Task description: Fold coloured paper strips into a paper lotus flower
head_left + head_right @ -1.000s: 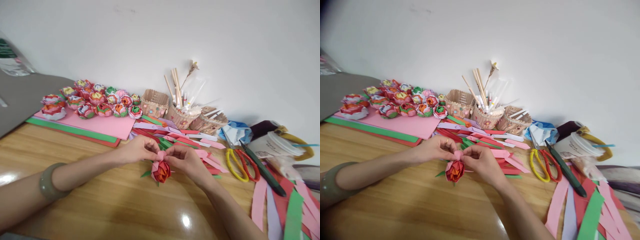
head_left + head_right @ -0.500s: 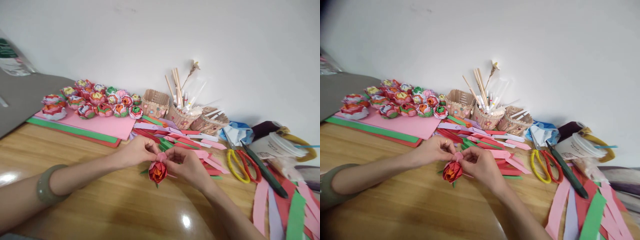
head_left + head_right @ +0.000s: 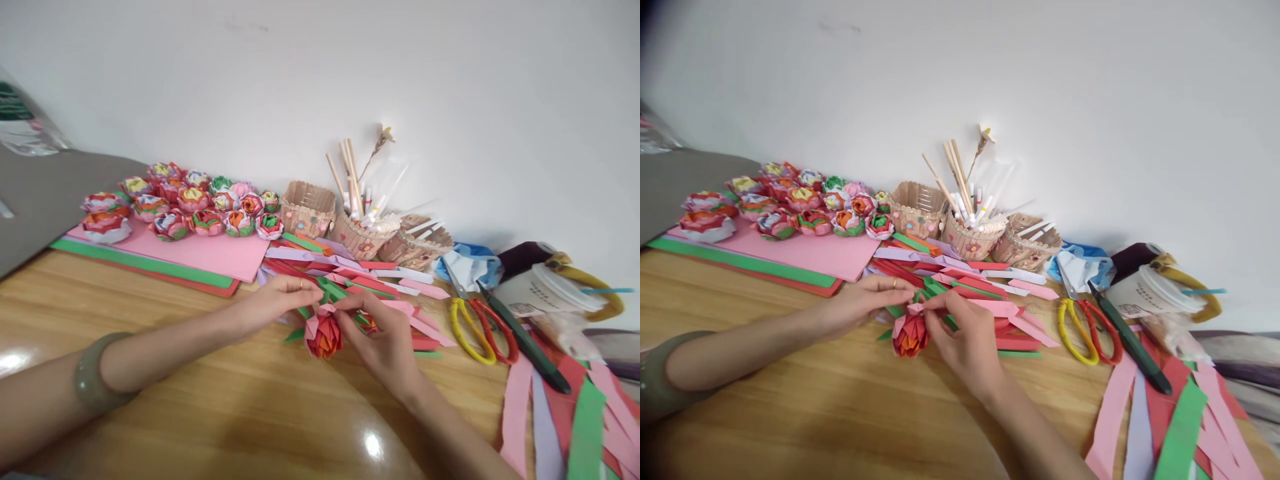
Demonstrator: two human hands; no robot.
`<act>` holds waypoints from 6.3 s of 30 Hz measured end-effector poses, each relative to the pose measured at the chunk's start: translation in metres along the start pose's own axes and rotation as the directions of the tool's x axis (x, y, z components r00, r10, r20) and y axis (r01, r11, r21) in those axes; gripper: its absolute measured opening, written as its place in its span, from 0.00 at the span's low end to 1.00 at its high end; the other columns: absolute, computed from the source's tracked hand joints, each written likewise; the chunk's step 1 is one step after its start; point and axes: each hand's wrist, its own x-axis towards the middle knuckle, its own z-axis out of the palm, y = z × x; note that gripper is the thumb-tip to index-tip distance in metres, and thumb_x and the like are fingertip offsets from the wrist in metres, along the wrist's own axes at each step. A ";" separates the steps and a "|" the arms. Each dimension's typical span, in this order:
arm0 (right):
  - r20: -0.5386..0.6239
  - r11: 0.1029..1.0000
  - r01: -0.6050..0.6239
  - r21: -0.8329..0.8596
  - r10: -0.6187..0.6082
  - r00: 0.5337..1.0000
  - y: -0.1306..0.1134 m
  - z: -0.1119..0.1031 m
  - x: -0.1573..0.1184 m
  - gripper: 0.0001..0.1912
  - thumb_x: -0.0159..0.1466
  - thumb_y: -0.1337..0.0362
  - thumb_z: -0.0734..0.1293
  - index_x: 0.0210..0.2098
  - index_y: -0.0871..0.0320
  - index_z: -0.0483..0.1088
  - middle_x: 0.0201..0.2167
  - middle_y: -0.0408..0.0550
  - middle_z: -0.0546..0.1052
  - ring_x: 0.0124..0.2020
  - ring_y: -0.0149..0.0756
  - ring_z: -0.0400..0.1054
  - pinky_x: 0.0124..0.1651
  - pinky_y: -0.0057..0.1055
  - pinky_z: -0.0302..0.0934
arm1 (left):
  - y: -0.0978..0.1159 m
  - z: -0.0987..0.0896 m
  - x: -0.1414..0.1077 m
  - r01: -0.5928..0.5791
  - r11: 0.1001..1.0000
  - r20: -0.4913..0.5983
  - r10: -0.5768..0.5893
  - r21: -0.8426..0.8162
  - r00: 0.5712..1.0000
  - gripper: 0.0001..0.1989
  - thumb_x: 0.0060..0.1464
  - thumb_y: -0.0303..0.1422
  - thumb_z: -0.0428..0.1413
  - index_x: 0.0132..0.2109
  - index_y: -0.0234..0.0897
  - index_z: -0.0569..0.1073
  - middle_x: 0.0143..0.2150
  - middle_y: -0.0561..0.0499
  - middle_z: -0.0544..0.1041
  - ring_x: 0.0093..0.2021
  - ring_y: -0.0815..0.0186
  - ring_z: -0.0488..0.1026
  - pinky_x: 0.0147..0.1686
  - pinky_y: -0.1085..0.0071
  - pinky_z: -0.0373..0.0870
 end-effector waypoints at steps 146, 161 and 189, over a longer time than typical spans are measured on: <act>0.502 0.694 -0.668 0.268 0.491 0.712 0.018 -0.001 0.008 0.09 0.54 0.60 0.69 0.26 0.61 0.74 0.22 0.43 0.74 0.23 0.28 0.65 0.28 0.26 0.58 | 0.005 -0.005 0.006 0.023 0.977 0.027 -0.029 0.210 0.999 0.09 0.39 0.33 0.62 0.26 0.32 0.71 0.20 0.57 0.69 0.21 0.74 0.63 0.22 0.76 0.58; 0.454 0.814 -0.564 0.139 0.454 0.767 0.009 0.000 0.008 0.11 0.57 0.61 0.64 0.22 0.61 0.71 0.21 0.42 0.71 0.23 0.28 0.60 0.27 0.26 0.52 | -0.001 -0.004 0.006 -0.065 0.948 0.023 0.060 0.311 0.998 0.10 0.40 0.35 0.61 0.25 0.34 0.69 0.22 0.55 0.71 0.23 0.72 0.65 0.24 0.75 0.61; -0.041 0.874 0.296 -0.385 -0.336 0.941 0.006 -0.006 0.000 0.09 0.60 0.75 0.63 0.36 0.58 0.72 0.32 0.52 0.79 0.36 0.39 0.73 0.40 0.34 0.66 | 0.002 -0.008 -0.006 0.077 0.993 0.310 -0.046 -0.091 0.950 0.31 0.36 0.45 0.65 0.49 0.41 0.72 0.42 0.49 0.74 0.32 0.67 0.73 0.26 0.75 0.67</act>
